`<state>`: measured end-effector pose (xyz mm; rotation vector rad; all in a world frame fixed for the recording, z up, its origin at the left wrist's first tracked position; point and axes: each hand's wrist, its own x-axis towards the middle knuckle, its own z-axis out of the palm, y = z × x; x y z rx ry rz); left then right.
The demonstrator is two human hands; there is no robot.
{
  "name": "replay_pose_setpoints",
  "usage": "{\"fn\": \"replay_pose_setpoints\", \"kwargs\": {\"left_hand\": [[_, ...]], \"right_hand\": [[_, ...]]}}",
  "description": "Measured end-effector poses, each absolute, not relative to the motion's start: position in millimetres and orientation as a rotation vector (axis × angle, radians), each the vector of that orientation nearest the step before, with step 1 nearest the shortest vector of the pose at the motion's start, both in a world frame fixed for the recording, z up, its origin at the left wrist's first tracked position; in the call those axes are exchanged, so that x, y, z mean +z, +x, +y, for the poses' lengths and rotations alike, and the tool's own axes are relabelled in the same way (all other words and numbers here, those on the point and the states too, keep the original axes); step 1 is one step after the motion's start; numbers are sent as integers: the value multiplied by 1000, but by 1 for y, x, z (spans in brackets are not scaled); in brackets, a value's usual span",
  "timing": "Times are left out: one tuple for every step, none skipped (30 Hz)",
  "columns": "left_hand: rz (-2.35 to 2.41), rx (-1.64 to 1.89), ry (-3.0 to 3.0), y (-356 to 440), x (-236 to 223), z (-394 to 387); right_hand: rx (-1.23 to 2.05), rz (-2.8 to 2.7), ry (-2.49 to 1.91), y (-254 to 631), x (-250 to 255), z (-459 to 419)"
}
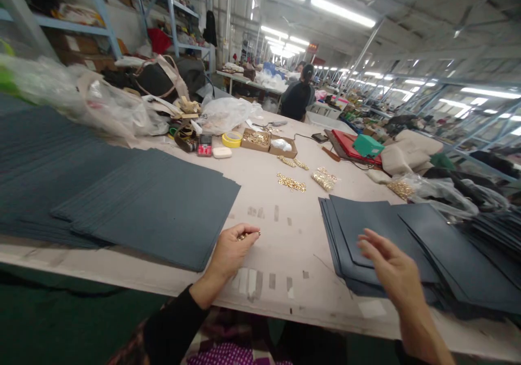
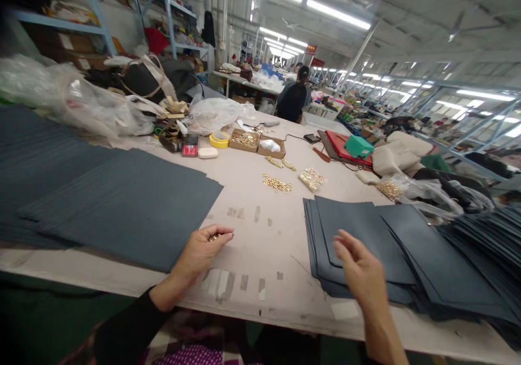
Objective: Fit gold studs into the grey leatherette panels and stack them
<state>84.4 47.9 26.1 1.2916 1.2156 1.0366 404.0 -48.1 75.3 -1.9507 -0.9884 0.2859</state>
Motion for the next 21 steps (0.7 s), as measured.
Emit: {"fn": "replay_pose_setpoints", "kwargs": {"left_hand": [[1202,1033,1285,84,27,47],[1190,1029,1281,84,29,45],[1179,1024,1281,84,30,44],[1167,1019,1284,84,31,43],[1154,1013,1289,83,31,42],[1141,1007,1294,82,31,42],[1130,1003,1298,80,31,42],[1124,1000,1301,78,30,43],[1124,1001,1302,76,29,45],[1132,1005,1300,72,28,47],[1145,1012,1298,68,27,49],[1157,1017,1296,64,27,50],[1165,1017,1292,59,26,51],[1168,1014,1288,54,26,50],[1168,1008,1280,50,26,49],[1163,1002,1277,46,26,48],[1152,1002,1284,42,26,45],[1135,1007,1305,40,26,43],[1119,1020,1342,38,26,41],[1108,1039,1398,36,24,39],[1103,1062,1469,35,23,38]], "right_hand": [[522,-1048,-1823,376,72,-41],[736,-1104,-1697,346,69,-32],[916,-1119,-1587,318,67,-24],[1093,-1096,-1493,291,65,-16],[1254,-1039,-1412,266,62,-7],[1387,-964,-1344,246,59,0],[1485,-888,-1284,229,55,8],[1552,-825,-1236,217,50,16],[1594,-782,-1202,209,45,24],[1613,-758,-1185,204,41,31],[1616,-746,-1188,202,37,39],[1599,-740,-1211,203,34,46],[1563,-740,-1250,204,32,52],[1509,-749,-1297,206,31,57],[1446,-772,-1343,208,31,60],[1387,-814,-1377,209,32,61],[1343,-879,-1395,208,34,61],[1318,-962,-1395,207,36,59],[1309,-1059,-1382,204,38,56],[1304,-1162,-1360,200,41,52],[1293,-1258,-1338,196,44,48]]}}
